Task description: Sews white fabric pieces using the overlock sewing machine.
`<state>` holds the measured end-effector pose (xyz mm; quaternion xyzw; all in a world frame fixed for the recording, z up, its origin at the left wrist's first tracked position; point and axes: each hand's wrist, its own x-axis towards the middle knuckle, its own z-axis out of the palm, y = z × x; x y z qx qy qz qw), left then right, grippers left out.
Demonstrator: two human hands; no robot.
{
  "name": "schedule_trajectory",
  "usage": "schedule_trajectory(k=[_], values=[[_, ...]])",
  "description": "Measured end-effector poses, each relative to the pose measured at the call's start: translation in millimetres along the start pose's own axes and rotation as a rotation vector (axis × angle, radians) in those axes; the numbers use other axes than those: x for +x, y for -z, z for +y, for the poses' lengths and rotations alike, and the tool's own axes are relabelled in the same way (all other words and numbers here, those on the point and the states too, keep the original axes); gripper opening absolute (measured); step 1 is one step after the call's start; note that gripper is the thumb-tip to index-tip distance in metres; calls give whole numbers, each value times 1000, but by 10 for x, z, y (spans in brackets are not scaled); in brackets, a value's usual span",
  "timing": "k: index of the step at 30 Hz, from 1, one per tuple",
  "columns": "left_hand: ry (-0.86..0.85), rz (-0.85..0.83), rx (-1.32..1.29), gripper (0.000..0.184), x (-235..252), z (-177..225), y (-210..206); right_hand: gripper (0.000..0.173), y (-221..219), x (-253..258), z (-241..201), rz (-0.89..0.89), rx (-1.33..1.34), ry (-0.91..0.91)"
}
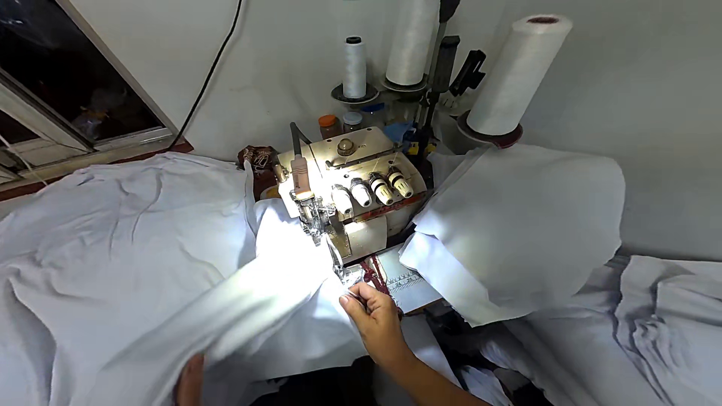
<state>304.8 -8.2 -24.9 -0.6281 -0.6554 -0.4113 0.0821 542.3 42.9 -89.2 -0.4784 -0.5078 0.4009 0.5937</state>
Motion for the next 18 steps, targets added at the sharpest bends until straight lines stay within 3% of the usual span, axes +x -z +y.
schedule_trajectory(k=[2,5,8,10,14,16,18], values=[[-87,-35,120,40,389,-63,-61,15,-59,97,-31,42,-10,-10],[-170,-265,127,56,994,-302,-305,15,-140,209,-48,82,-24,-26],[-223,-515,-26,45,1342,-398,-606,16,-195,264,-29,101,-12,-37],[-231,-426,-146,42,1134,-401,-751,15,-196,251,1,115,-6,-11],[43,-178,-325,58,295,-239,-796,14,-104,89,74,121,-39,46],[241,-165,-424,64,0,-171,-814,24,-55,-31,105,128,-70,43],[402,-204,-542,57,-120,-124,-820,22,-18,-108,112,127,-48,47]])
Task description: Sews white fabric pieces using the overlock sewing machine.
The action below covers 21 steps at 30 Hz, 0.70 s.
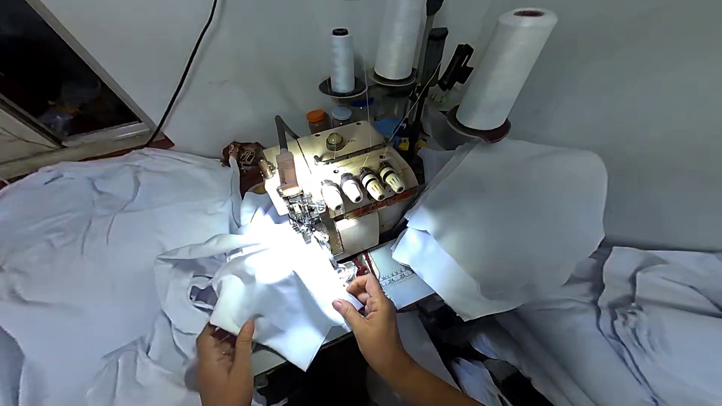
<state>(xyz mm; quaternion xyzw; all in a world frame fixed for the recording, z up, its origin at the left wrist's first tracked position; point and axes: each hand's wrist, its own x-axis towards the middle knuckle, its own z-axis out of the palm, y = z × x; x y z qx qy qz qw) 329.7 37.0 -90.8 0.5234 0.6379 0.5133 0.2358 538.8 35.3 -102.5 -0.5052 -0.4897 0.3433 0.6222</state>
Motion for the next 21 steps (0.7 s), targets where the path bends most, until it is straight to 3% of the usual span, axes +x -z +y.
schedule_trajectory(k=[4,7,12,17,21], values=[[360,-50,-316,22,39,100,-3,12,20,-43,-14,-12,66,17],[473,-69,-443,32,67,149,-2,6,22,-60,-20,-8,81,-2],[345,-53,-453,27,144,149,139,15,149,-64,-89,-113,69,-131],[142,69,-362,18,472,251,495,15,316,-105,-411,-211,110,25],[169,-56,-278,19,582,236,489,16,253,-124,-224,-226,87,-113]])
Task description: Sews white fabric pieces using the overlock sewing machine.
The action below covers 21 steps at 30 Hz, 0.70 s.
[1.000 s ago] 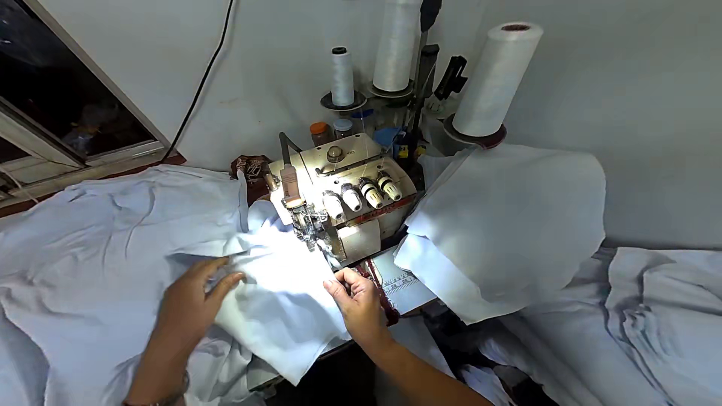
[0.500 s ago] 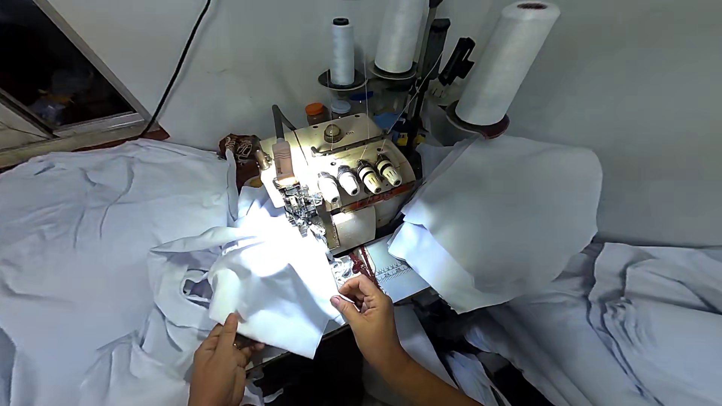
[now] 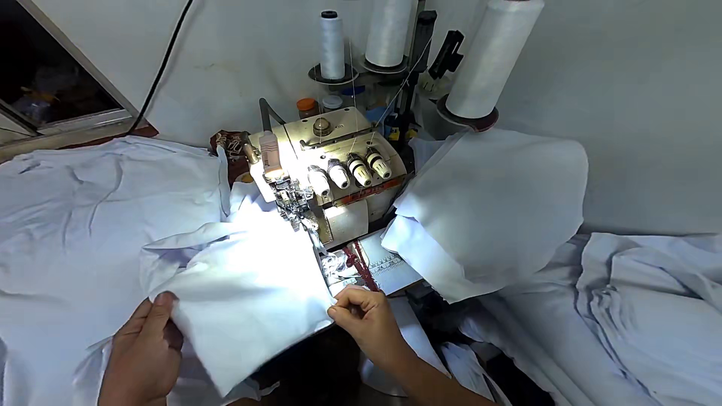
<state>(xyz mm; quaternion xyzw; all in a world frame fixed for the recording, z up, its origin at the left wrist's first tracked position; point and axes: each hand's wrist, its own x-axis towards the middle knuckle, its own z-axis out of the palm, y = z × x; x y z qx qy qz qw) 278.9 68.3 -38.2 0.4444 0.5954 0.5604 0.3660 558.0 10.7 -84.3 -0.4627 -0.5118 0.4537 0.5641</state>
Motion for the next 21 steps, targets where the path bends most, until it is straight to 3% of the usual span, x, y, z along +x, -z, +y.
schedule_trajectory(k=[3,12,16,17,19,21], values=[[35,-66,-55,20,14,-9,70,14,0,-10,48,34,73,-86],[-71,-155,-162,31,35,113,189,13,-4,41,18,43,169,-159],[-260,-60,-29,16,-76,282,-54,12,-83,82,10,79,235,-173],[-348,-62,40,24,-132,293,-208,13,-118,120,1,99,241,-166],[-463,-102,215,60,-239,273,-571,14,-195,242,-40,138,232,-138],[-472,-155,355,80,-257,198,-872,14,-272,397,-82,162,184,-95]])
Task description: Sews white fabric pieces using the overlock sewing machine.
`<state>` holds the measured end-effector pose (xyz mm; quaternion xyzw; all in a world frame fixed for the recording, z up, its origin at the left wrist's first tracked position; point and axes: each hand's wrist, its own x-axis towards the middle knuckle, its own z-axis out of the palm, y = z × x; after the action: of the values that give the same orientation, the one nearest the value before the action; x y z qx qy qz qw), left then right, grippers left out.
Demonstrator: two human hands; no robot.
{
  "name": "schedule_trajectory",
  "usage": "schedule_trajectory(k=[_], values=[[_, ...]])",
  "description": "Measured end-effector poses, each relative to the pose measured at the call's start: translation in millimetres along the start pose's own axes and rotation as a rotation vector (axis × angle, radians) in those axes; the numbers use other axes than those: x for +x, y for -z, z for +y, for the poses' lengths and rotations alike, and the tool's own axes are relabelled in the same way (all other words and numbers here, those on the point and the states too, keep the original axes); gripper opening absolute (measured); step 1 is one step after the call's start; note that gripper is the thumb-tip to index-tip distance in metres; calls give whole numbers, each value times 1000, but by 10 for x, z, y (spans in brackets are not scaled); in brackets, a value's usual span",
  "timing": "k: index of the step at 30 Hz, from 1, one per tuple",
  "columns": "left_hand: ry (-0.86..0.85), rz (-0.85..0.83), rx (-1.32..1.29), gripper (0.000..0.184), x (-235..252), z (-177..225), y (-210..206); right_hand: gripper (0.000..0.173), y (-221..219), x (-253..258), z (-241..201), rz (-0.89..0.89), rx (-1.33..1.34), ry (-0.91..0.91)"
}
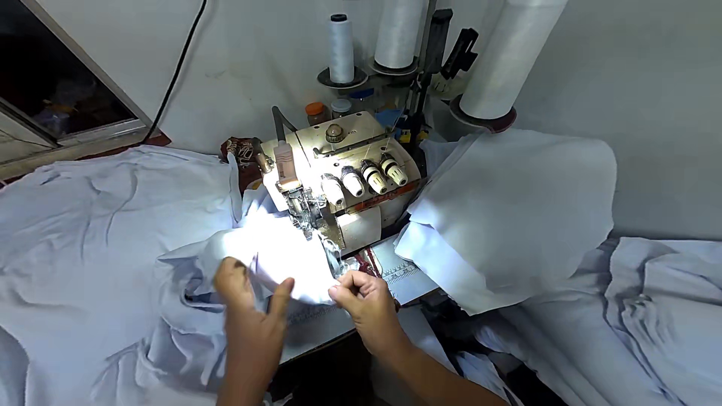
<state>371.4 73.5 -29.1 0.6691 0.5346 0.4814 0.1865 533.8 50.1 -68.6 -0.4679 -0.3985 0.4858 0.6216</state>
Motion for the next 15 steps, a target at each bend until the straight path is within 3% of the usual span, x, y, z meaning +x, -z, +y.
schedule_trajectory(k=[3,8,15], values=[[8,-37,144,89,188,-68,-236,18,-147,210,-11,35,-54,51],[94,-132,41,94,519,-238,-178,42,-343,420,20,110,24,46],[133,-114,74,90,670,-283,-225,49,-329,463,1,110,-16,-32]])
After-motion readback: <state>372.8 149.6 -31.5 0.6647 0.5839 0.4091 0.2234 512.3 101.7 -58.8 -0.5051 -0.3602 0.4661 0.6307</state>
